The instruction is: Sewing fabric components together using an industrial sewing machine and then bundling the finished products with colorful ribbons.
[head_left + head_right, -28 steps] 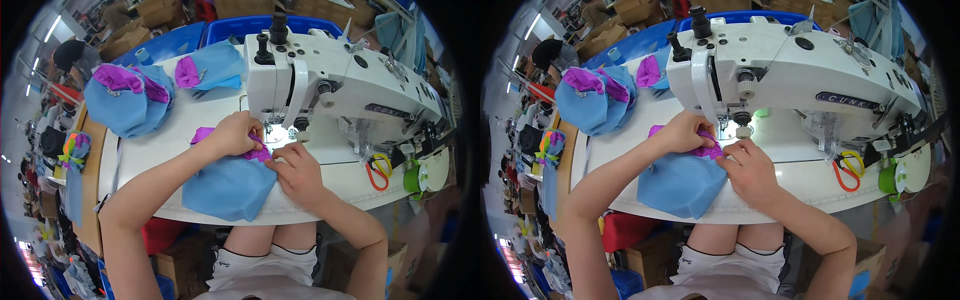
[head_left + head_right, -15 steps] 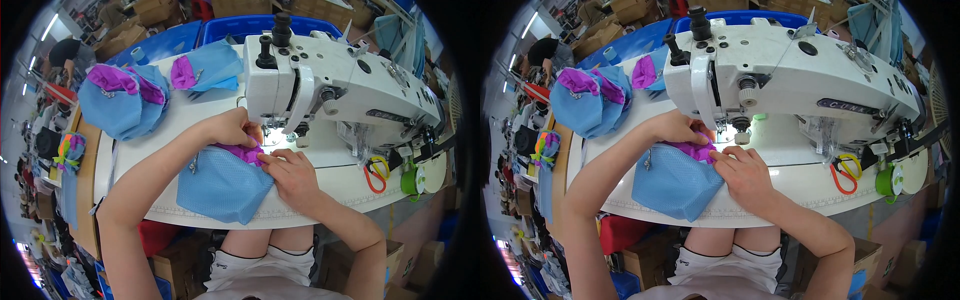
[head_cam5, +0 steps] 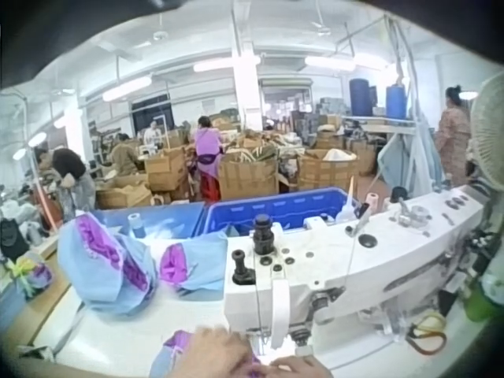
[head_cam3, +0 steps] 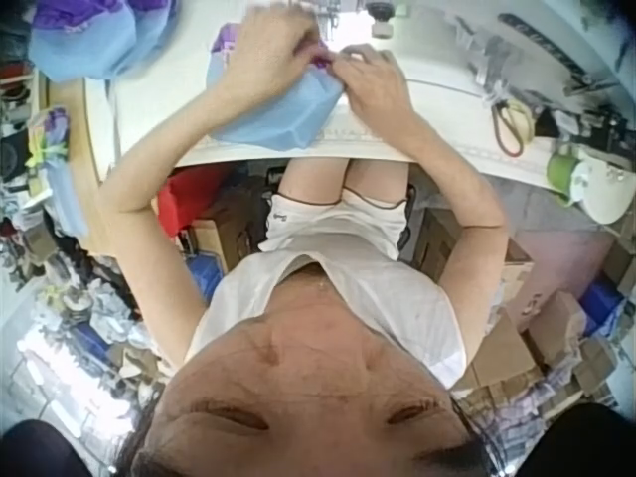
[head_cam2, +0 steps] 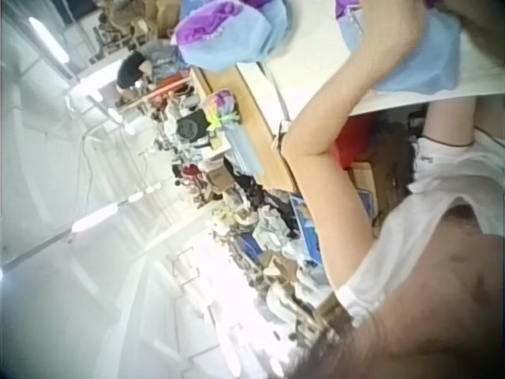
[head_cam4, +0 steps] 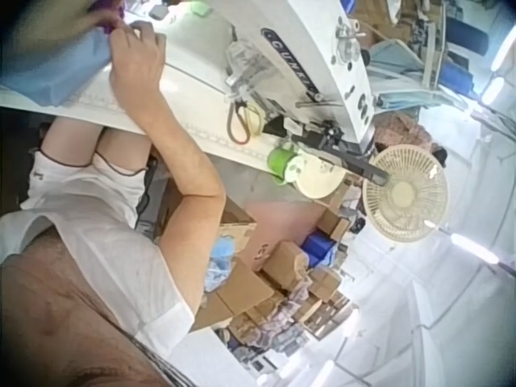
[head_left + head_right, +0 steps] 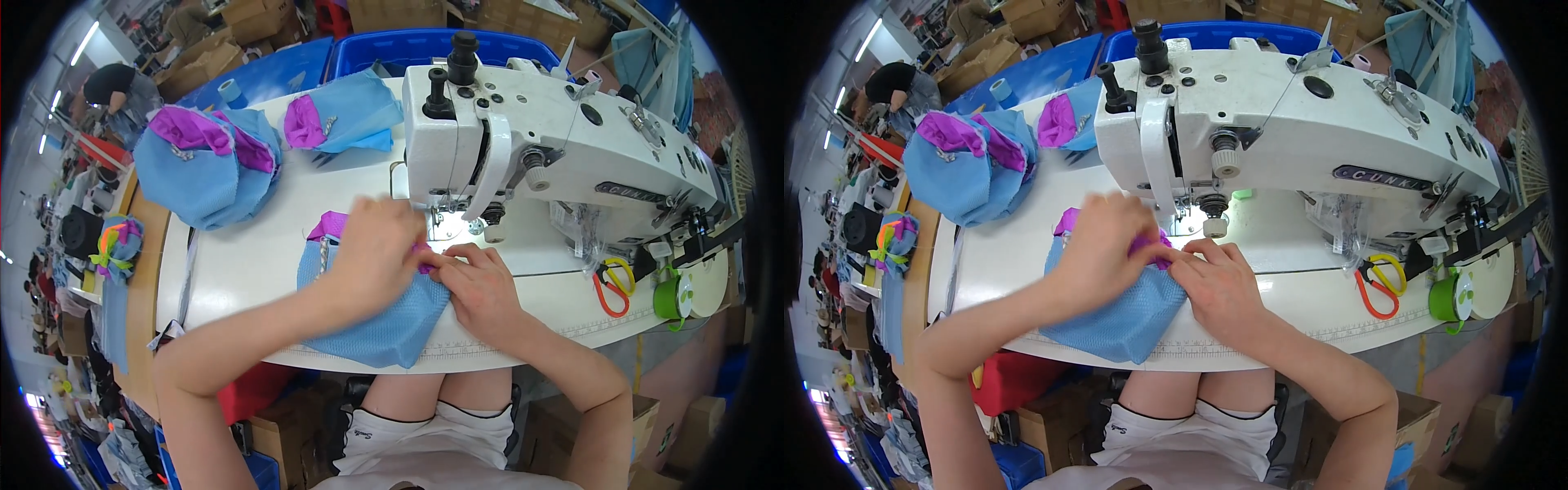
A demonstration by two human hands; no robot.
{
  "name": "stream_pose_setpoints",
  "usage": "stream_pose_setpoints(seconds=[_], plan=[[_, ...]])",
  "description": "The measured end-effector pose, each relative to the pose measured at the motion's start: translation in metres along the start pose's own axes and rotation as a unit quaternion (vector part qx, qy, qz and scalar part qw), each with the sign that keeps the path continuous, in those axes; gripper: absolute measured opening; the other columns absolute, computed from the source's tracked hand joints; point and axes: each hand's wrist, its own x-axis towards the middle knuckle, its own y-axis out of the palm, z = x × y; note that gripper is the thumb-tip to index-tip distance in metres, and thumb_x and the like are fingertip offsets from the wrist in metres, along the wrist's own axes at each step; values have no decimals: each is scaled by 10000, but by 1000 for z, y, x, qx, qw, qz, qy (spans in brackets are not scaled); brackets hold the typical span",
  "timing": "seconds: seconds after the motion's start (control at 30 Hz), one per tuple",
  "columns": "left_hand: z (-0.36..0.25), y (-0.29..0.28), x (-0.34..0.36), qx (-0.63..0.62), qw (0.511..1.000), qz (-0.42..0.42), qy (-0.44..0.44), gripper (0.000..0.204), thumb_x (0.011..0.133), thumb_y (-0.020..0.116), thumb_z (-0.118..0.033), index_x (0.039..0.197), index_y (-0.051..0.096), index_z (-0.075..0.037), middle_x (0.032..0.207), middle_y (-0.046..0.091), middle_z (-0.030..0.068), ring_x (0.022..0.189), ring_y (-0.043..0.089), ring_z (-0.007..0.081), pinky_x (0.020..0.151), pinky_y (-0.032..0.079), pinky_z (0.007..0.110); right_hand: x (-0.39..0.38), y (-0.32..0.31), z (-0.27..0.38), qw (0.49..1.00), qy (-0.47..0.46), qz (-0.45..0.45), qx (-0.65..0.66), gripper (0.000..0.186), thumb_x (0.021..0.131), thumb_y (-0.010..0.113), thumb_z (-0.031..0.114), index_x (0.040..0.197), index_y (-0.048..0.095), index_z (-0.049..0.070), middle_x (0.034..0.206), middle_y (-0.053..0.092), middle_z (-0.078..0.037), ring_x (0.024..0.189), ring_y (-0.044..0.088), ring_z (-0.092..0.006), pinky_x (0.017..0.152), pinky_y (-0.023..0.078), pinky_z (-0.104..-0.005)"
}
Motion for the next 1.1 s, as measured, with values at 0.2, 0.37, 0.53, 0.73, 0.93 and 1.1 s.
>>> stream_pose_setpoints(seconds=[0.2, 0.37, 0.53, 0.73, 0.93, 1.1], plan=[[-12, 23, -50, -47, 998, -27, 25, 263, 881, 651, -123, 1112, 637, 1, 1131, 609, 151, 1091, 576, 313, 943, 426, 429, 1, 2, 3, 1000, 6, -8, -6, 248, 751, 633, 4, 996, 633, 50, 1220, 684, -16, 1118, 597, -228, 863, 452, -385], [-8, 25, -59, -62, 998, -5, 26, 437, 874, 669, -95, 1284, 554, 1, 1275, 555, 162, 1197, 542, 340, 1056, 401, 447, 1, -1, 3, 1000, 5, 2, 3, 208, 773, 651, 38, 980, 644, 56, 1245, 674, -20, 1136, 593, -232, 879, 456, -381], [-6, 28, -59, -49, 998, -5, 34, 432, 874, 668, -128, 1269, 562, 12, 1277, 561, 167, 1201, 541, 341, 1054, 403, 455, 2, -1, 3, 1000, 17, -15, 6, 196, 789, 667, 36, 981, 646, 66, 1294, 651, -34, 1183, 582, -250, 914, 445, -388], [-14, 26, -61, 8, 1000, 6, 18, 433, 885, 665, -146, 1287, 572, -14, 1366, 548, 138, 1270, 521, 292, 1049, 368, 453, 3, -1, 3, 1000, 28, 0, -1, 211, 791, 681, 43, 998, 657, 75, 1309, 642, -50, 1205, 573, -261, 943, 433, -406], [-5, 26, -57, 6, 1000, 16, 18, 410, 901, 657, -162, 1288, 584, -50, 1381, 565, 107, 1286, 516, 265, 1030, 349, 444, 0, 0, 4, 999, 11, -26, -37, 219, 787, 665, 47, 1004, 683, 67, 1256, 657, -48, 1179, 581, -259, 931, 439, -409], [8, 16, -41, -16, 997, 52, 59, 387, 917, 646, -169, 1288, 589, -73, 1377, 569, 106, 1275, 521, 274, 1014, 353, 444, -3, 1, 5, 997, 16, -53, -46, 210, 785, 645, 47, 990, 689, 61, 1216, 663, -53, 1124, 594, -254, 921, 444, -408]])
